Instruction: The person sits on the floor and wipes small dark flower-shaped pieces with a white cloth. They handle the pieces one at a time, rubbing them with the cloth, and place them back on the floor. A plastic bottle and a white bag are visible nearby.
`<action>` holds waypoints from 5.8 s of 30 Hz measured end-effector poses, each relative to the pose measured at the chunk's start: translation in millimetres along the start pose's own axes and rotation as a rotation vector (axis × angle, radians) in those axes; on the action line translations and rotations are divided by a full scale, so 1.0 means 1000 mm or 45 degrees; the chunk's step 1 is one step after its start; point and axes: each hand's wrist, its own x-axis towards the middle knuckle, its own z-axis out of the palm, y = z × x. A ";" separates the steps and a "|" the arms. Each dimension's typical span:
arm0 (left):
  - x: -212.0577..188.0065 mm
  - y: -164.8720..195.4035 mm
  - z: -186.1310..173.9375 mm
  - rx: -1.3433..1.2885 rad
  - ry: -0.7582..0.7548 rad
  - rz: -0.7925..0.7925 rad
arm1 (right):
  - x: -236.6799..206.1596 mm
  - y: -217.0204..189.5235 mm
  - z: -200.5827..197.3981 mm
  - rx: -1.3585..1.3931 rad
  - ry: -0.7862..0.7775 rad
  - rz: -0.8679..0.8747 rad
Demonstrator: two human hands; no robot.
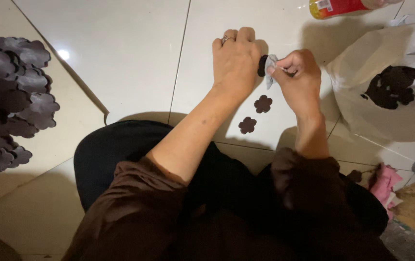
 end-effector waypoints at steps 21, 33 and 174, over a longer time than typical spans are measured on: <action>0.000 -0.002 0.004 0.022 -0.002 0.006 | 0.002 -0.026 -0.007 -0.307 -0.013 -0.096; -0.015 0.019 0.007 -0.066 -0.322 0.225 | 0.014 -0.019 -0.026 0.320 0.101 0.205; 0.002 -0.006 0.015 -0.230 0.094 0.001 | 0.005 -0.038 -0.016 -0.275 0.134 -0.108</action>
